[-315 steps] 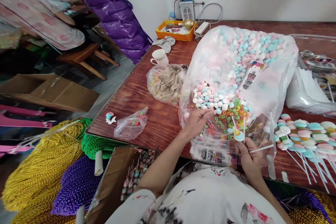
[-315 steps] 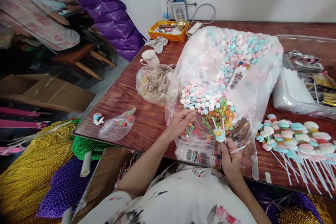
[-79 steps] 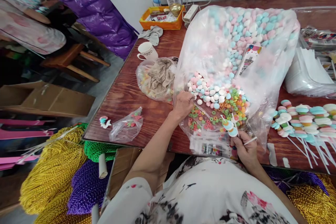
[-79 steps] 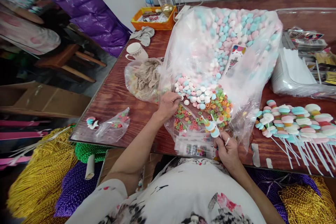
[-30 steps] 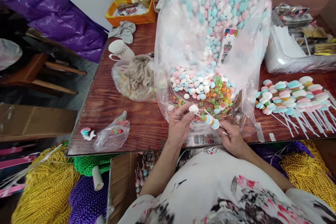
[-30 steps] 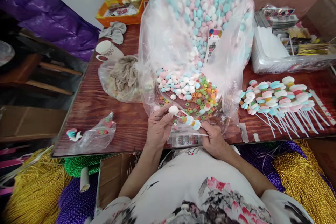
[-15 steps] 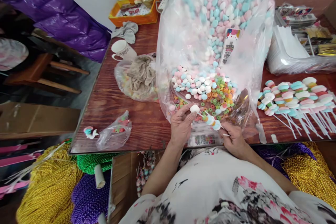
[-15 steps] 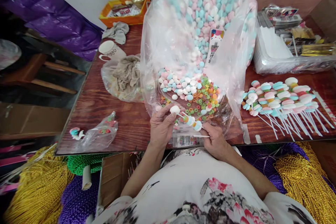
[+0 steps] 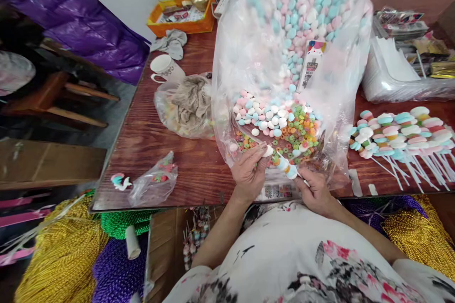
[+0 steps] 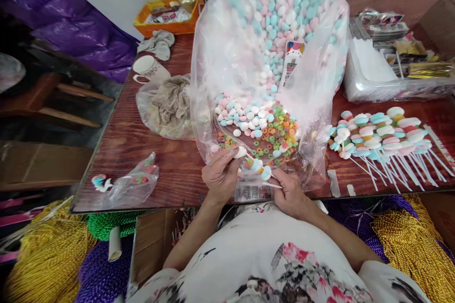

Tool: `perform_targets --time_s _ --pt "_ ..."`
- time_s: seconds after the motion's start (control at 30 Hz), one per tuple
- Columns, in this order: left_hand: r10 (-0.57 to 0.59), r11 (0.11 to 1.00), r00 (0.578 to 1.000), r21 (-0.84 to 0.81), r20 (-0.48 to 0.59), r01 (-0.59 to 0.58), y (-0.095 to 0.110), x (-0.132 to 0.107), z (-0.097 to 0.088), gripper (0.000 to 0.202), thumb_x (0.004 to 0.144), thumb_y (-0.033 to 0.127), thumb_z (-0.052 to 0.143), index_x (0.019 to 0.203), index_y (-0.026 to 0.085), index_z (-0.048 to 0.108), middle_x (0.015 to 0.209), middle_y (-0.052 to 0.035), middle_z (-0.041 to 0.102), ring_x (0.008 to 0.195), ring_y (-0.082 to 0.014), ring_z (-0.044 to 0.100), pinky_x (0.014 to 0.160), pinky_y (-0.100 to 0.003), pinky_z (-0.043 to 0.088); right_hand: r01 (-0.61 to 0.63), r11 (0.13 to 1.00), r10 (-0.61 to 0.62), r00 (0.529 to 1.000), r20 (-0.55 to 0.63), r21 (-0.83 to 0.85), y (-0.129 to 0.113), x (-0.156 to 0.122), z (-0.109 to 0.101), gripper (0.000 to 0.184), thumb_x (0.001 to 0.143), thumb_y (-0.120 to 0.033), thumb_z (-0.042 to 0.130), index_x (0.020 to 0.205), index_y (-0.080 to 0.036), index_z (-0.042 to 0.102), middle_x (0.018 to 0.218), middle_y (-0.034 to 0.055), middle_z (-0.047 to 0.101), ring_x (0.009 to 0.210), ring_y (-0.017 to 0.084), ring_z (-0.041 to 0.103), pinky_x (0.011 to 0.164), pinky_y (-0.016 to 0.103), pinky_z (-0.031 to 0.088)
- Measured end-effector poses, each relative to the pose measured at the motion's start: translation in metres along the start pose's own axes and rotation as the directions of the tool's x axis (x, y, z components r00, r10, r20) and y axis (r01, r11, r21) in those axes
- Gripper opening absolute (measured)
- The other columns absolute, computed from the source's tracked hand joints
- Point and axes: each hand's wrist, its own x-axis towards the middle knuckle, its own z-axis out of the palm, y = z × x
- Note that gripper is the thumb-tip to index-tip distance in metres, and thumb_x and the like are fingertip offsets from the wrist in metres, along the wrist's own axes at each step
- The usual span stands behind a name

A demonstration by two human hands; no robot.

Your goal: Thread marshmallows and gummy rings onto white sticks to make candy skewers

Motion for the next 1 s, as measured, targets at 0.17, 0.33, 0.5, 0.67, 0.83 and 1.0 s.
perform_targets --time_s 0.17,0.33,0.5,0.67,0.83,1.0 --pt "0.010 0.997 0.999 -0.074 -0.031 -0.012 0.002 0.000 0.005 0.037 0.079 0.006 0.073 0.110 0.027 0.072 0.106 -0.0031 0.077 0.093 -0.0167 0.074 0.083 -0.032 0.061 0.030 0.997 -0.029 0.999 -0.026 0.067 0.001 0.000 0.007 0.018 0.090 -0.011 0.047 0.075 -0.021 0.048 0.060 -0.0054 0.045 0.053 0.010 0.041 0.054 0.023 0.031" --pt "-0.050 0.990 0.999 -0.129 0.016 0.052 0.000 -0.005 0.005 0.032 0.080 0.011 0.073 0.108 0.028 0.074 0.106 -0.0026 0.077 0.094 -0.0175 0.074 0.086 -0.033 0.061 0.001 0.992 0.008 0.998 -0.068 0.128 -0.005 0.004 0.005 0.020 0.096 -0.017 0.046 0.076 -0.021 0.050 0.059 -0.0057 0.045 0.051 0.010 0.040 0.053 0.023 0.031" --pt "-0.376 0.878 0.926 -0.312 0.021 0.364 -0.001 -0.013 0.009 0.022 0.083 0.032 0.074 0.102 0.023 0.076 0.104 -0.0053 0.077 0.099 -0.0207 0.072 0.092 -0.037 0.058 -0.042 0.995 0.048 0.996 -0.069 0.090 -0.008 0.009 0.003 0.020 0.096 -0.017 0.046 0.077 -0.020 0.052 0.062 -0.0052 0.045 0.055 0.010 0.042 0.056 0.023 0.032" --pt "-0.668 0.474 0.732 -0.681 0.135 0.558 0.009 0.001 0.016 0.037 0.083 0.049 0.070 0.112 0.027 0.070 0.101 -0.0052 0.076 0.095 -0.0229 0.073 0.090 -0.042 0.058 -0.008 0.997 0.009 1.000 -0.012 0.078 -0.005 0.010 0.005 0.018 0.093 -0.011 0.046 0.078 -0.019 0.051 0.066 -0.0046 0.048 0.057 0.009 0.043 0.059 0.021 0.034" --pt "-0.688 0.297 0.651 -0.693 0.322 0.656 0.021 0.005 0.029 0.041 0.084 0.061 0.062 0.096 0.022 0.067 0.086 -0.0060 0.075 0.088 -0.0244 0.073 0.084 -0.042 0.059 -0.003 0.996 0.003 1.000 -0.006 0.084 -0.003 0.009 0.009 0.020 0.093 -0.011 0.046 0.076 -0.020 0.049 0.065 -0.0052 0.045 0.056 0.009 0.041 0.057 0.022 0.032" --pt "-0.630 0.377 0.715 -0.685 0.304 0.623 0.021 -0.007 0.042 0.033 0.085 0.055 0.064 0.089 0.022 0.062 0.075 -0.0014 0.071 0.076 -0.0199 0.071 0.081 -0.040 0.059 0.011 0.992 -0.006 0.999 -0.044 0.123 -0.002 0.009 0.013 0.019 0.094 -0.012 0.044 0.077 -0.020 0.049 0.063 -0.0057 0.044 0.055 0.010 0.040 0.056 0.022 0.034"
